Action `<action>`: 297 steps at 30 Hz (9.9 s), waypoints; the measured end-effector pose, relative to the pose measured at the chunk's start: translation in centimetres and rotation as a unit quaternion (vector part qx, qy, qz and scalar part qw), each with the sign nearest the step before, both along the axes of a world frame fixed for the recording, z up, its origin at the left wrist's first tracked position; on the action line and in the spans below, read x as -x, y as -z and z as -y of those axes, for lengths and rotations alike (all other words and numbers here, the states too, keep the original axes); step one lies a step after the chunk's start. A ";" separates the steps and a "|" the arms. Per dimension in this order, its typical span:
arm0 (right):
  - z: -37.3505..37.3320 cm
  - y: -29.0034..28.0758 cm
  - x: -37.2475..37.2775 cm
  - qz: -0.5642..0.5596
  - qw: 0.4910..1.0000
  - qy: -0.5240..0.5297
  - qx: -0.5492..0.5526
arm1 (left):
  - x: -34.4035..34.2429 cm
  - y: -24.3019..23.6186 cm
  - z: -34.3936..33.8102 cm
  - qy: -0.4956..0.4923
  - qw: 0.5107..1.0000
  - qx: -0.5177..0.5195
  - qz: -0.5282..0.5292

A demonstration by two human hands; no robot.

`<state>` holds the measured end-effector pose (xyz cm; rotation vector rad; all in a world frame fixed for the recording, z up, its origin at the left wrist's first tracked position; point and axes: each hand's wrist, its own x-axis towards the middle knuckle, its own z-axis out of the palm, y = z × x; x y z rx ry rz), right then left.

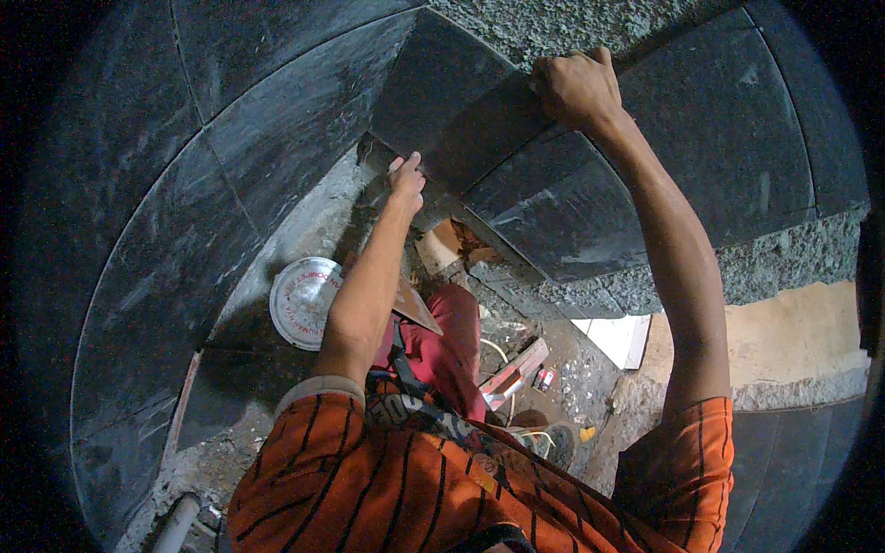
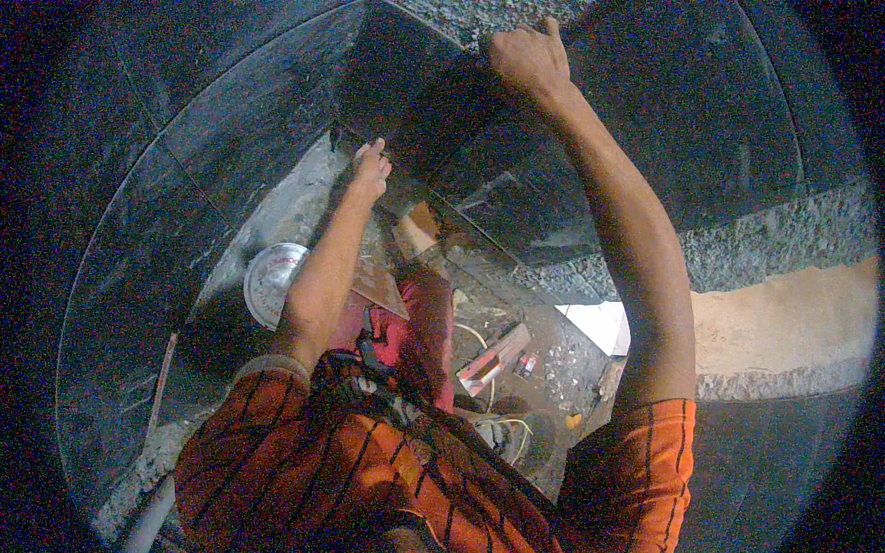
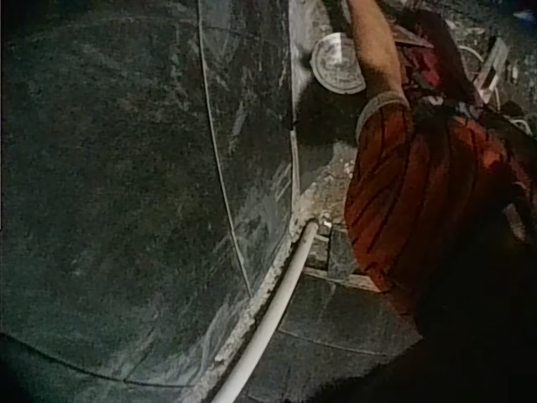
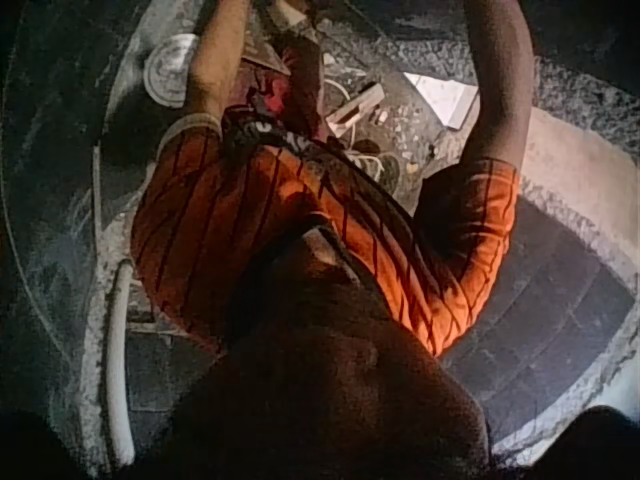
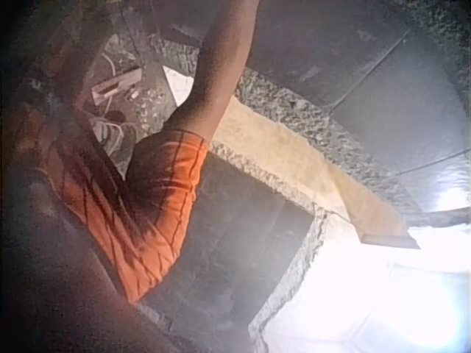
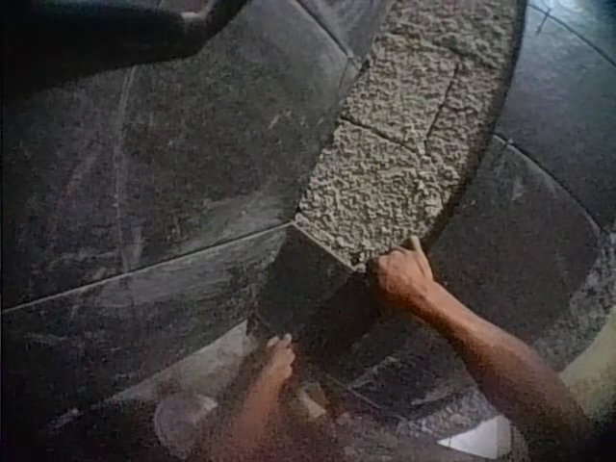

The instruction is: The person kneels on the floor and places a dark rectangular tile into a gap in a curved tiled surface. They press the tile into the mortar, adjust its position, and use a yellow hammer to tap it into place. The person then scoops mortar from a bucket and spreads it onto a tile using a trowel.

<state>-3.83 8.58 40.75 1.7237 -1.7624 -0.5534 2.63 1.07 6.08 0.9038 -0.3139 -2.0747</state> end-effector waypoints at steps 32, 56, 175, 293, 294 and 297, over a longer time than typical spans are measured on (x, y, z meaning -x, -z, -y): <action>-0.1 0.1 -0.1 0.003 1.000 0.016 0.013 | 1.3 5.6 1.7 0.112 0.947 -0.005 -0.301; -0.5 -0.1 -0.2 0.005 1.000 0.002 0.027 | 1.5 4.0 1.2 0.126 0.944 0.016 -0.304; -21.4 23.8 -21.4 0.648 0.730 -0.203 0.072 | -52.3 -5.2 -23.6 0.399 0.382 0.332 0.765; -41.8 28.0 -18.7 0.714 0.425 0.228 0.508 | -16.9 -6.9 -24.9 0.535 0.705 0.305 0.351; -43.2 28.4 -18.9 0.703 0.426 0.235 0.519 | -17.5 -5.7 -24.5 0.542 0.717 0.291 0.328; -45.1 27.3 -20.2 0.737 0.307 0.268 0.539 | -18.6 -3.2 -25.1 0.523 0.744 0.272 0.315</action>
